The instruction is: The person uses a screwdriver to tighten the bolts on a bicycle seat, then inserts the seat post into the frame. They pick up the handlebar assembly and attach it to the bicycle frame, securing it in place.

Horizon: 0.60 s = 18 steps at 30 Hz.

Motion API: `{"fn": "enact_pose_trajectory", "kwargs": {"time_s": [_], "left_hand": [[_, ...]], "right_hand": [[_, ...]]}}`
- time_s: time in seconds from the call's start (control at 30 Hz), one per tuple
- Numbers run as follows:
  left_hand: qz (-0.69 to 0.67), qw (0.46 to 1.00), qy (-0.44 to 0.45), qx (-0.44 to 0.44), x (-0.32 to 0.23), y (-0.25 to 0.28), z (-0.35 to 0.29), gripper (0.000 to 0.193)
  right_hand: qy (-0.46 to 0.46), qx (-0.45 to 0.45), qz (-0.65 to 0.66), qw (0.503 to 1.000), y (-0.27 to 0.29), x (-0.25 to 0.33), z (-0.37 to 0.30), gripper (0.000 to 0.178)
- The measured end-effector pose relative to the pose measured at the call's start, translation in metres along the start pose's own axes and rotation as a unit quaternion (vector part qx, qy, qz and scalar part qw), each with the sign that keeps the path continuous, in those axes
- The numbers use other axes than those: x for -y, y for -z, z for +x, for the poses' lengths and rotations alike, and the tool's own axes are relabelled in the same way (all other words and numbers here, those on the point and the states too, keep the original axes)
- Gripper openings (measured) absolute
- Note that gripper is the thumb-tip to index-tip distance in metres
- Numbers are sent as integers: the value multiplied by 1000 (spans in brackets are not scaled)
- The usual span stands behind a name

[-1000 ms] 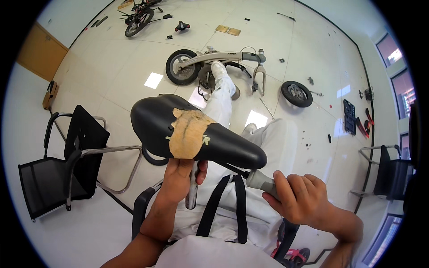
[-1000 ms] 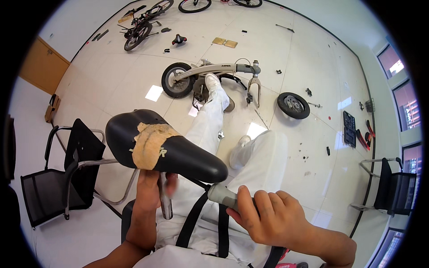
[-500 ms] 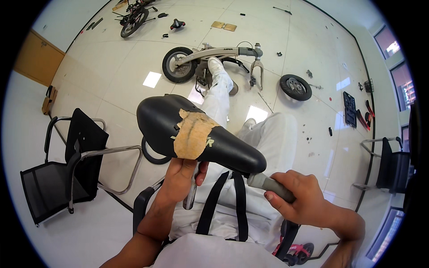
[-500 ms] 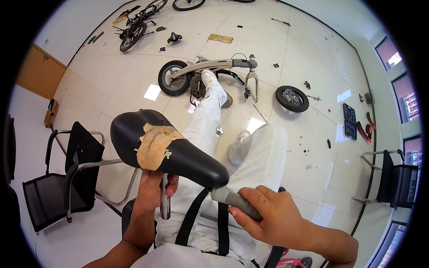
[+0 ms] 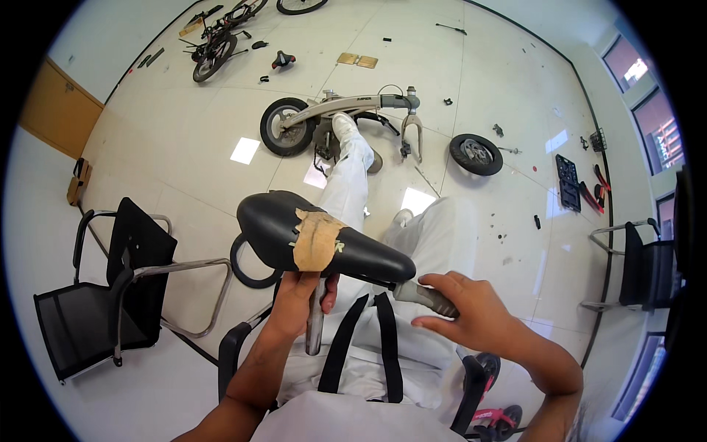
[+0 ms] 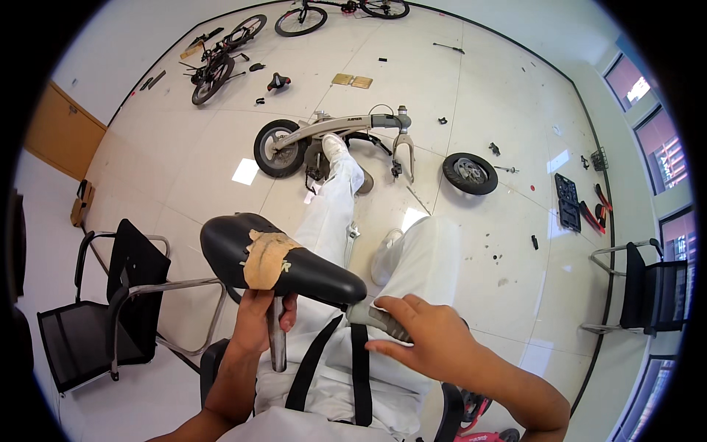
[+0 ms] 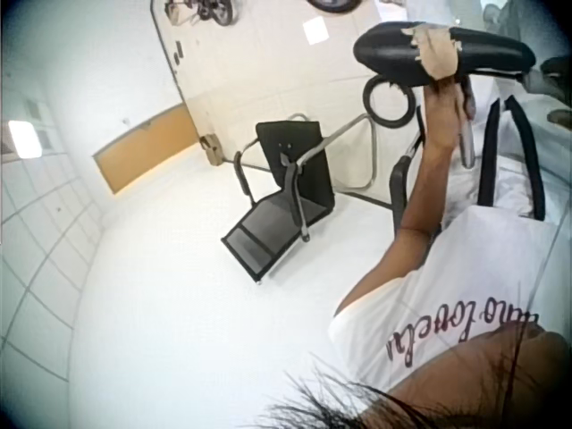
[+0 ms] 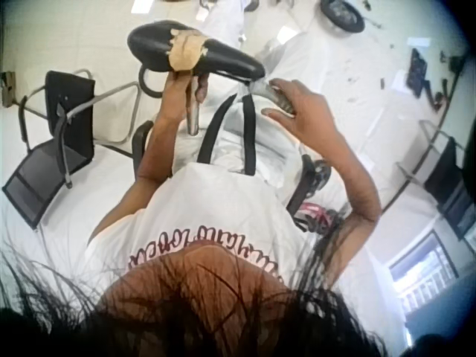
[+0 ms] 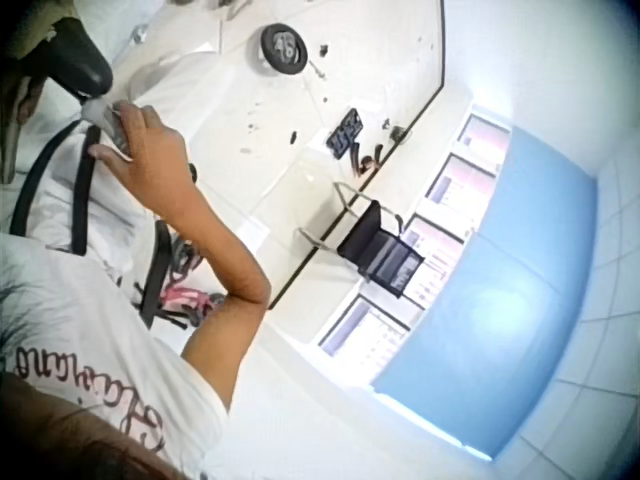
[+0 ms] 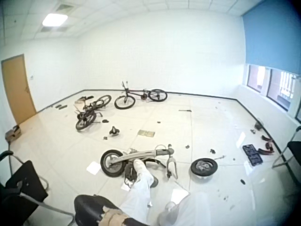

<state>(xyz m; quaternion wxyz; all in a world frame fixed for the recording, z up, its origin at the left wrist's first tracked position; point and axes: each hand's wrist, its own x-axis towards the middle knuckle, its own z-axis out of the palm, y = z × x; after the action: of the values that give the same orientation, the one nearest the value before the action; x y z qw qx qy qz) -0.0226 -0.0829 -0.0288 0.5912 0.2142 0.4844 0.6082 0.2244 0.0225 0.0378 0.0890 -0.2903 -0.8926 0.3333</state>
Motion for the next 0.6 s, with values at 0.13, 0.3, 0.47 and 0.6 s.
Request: {"fn": "enact_pose_trajectory", "kwargs": {"time_s": [0.13,0.3,0.47,0.6], "left_hand": [[-35,999,19,-17,-3,-8,-3,35],[141,989,-13,-34,-6,-6,-11,37],[186,982,-28,-10,-5,-3,-18,35],[198,980,-19,14,-3,1,-18,33]], "right_hand": [[151,-113,-282,941,-7,-4,1,37],[155,-86,-274,945,-7,7,-3,34],[102,-52,-168,979,-10,15,-11,30],[49,-16,-94,994,-11,17,-14,29]]}}
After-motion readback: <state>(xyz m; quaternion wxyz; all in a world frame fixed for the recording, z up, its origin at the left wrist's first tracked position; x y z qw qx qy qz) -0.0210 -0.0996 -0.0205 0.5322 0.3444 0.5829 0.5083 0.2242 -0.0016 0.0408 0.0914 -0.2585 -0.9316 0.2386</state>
